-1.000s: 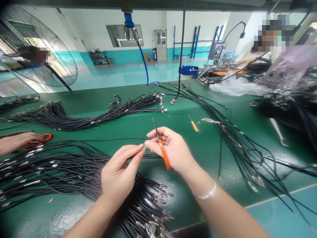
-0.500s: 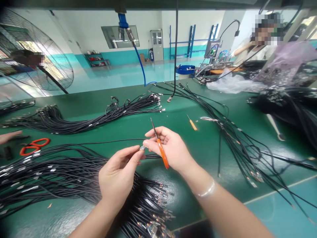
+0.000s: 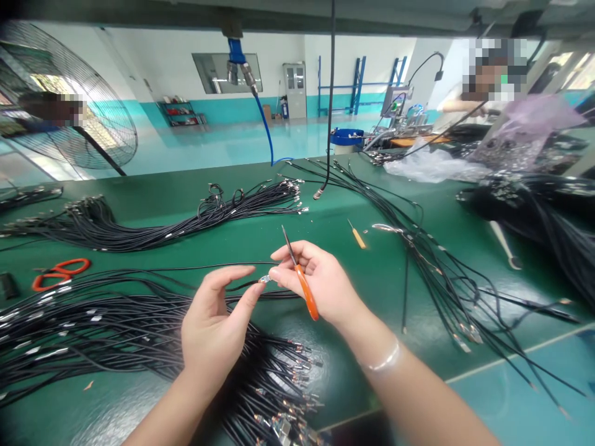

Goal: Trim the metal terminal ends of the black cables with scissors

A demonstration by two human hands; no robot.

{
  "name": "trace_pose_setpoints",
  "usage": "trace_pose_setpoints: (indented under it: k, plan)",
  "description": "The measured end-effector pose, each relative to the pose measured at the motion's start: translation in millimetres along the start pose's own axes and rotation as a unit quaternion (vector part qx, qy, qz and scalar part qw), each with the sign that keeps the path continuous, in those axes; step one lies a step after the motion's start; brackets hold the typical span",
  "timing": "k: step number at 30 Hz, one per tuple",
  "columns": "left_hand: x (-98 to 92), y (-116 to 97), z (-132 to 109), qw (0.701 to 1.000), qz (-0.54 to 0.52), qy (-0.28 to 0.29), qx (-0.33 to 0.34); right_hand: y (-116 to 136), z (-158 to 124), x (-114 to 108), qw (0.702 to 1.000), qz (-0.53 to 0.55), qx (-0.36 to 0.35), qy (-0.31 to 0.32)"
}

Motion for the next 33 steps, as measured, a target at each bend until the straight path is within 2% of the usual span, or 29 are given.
trace_pose_setpoints:
  k: [2, 3, 5, 7, 9, 12, 15, 18, 21, 24, 28, 33]
  plan:
    - [-8.3, -9.7, -4.2, 1.0, 0.026, -0.003, -0.001, 2.0, -9.0, -1.9, 0.999, 0.001, -0.023, -0.036]
    - [-8.3, -11.1, -9.8, 0.999, 0.015, 0.014, -0.033, 1.4, -15.4, -2.1, 0.998, -0.002, -0.034, -0.059]
    - [0.0, -6.4, -30.6, 0.982, -0.069, 0.055, -0.164, -3.8, -31.3, 0.1, 0.993, -0.014, -0.052, -0.107]
    - [12.2, -2.2, -59.0, 0.929, -0.194, 0.046, -0.313, -13.1, -49.5, 4.7, 0.986, -0.028, -0.068, -0.153]
    - [22.0, -2.6, -81.1, 0.866, -0.297, -0.005, -0.403, -24.2, -67.2, 10.2, 0.978, -0.036, -0.08, -0.19]
    - [28.2, -5.1, -98.6, 0.809, -0.374, -0.051, -0.45, -38.6, -87.1, 17.2, 0.97, -0.063, -0.079, -0.219]
    - [22.7, -6.4, -108.7, 0.786, -0.397, -0.055, -0.47, -40.8, -98.6, 21.1, 0.967, -0.125, -0.077, -0.21]
    - [9.6, -7.2, -112.5, 0.792, -0.394, -0.03, -0.465, -35.8, -104.8, 28.3, 0.959, -0.243, -0.078, -0.127]
    - [-4.3, -6.6, -113.2, 0.827, -0.348, 0.036, -0.439, -36.6, -112.9, 31.2, 0.921, -0.38, -0.076, -0.048]
    - [-15.0, -6.0, -113.2, 0.86, -0.299, 0.091, -0.405, -39.0, -119.9, 27.8, 0.875, -0.476, -0.084, -0.037]
    - [-21.9, -7.2, -111.8, 0.879, -0.275, 0.13, -0.367, -36.4, -126.8, 39.8, 0.821, -0.55, -0.154, -0.009]
    - [-26.6, -8.4, -109.3, 0.891, -0.258, 0.166, -0.336, -32.3, -128.0, 47.7, 0.797, -0.575, -0.185, -0.008]
Point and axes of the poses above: each hand's wrist, its own z-axis towards the middle knuckle, its own x-axis out of the palm, y = z × x, the point moved 8 cm from there along z, towards the middle knuckle, and after that the axes turned 13 degrees about x, right-handed, at the moved point
